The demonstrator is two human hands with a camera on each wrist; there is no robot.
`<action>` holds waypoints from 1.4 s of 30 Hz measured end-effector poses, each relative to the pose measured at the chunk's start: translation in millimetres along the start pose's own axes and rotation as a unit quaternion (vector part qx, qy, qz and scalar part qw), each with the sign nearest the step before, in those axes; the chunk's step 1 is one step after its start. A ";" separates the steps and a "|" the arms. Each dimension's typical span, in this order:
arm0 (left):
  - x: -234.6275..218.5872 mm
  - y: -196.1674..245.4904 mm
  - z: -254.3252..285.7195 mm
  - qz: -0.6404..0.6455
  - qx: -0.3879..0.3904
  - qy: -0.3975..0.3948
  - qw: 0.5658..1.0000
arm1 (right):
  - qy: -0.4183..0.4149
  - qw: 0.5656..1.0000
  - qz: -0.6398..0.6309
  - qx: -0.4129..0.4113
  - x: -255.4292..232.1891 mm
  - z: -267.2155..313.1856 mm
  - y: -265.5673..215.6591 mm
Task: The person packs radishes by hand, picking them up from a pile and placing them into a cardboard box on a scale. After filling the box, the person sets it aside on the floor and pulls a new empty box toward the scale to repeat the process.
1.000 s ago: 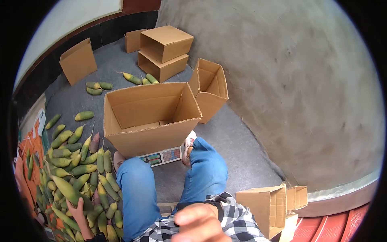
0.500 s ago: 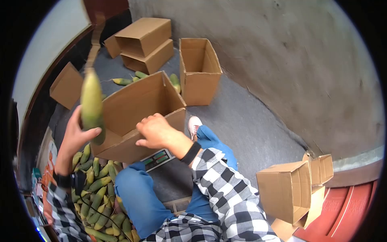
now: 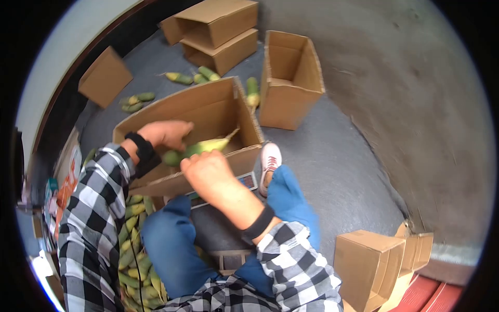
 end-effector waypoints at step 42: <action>563.5 67.7 394.3 0.043 -0.603 0.119 0.788 | -0.164 0.971 0.012 0.172 -1.0 -8.2 13.0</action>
Point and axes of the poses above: each hand's wrist, its own z-axis away from the middle knuckle, its own x-axis out of the palm, y = z × x, the point moved 8 cm from there along -z, towards the middle knuckle, and after that the axes turned 9 degrees about -z, right-handed, at the moved point
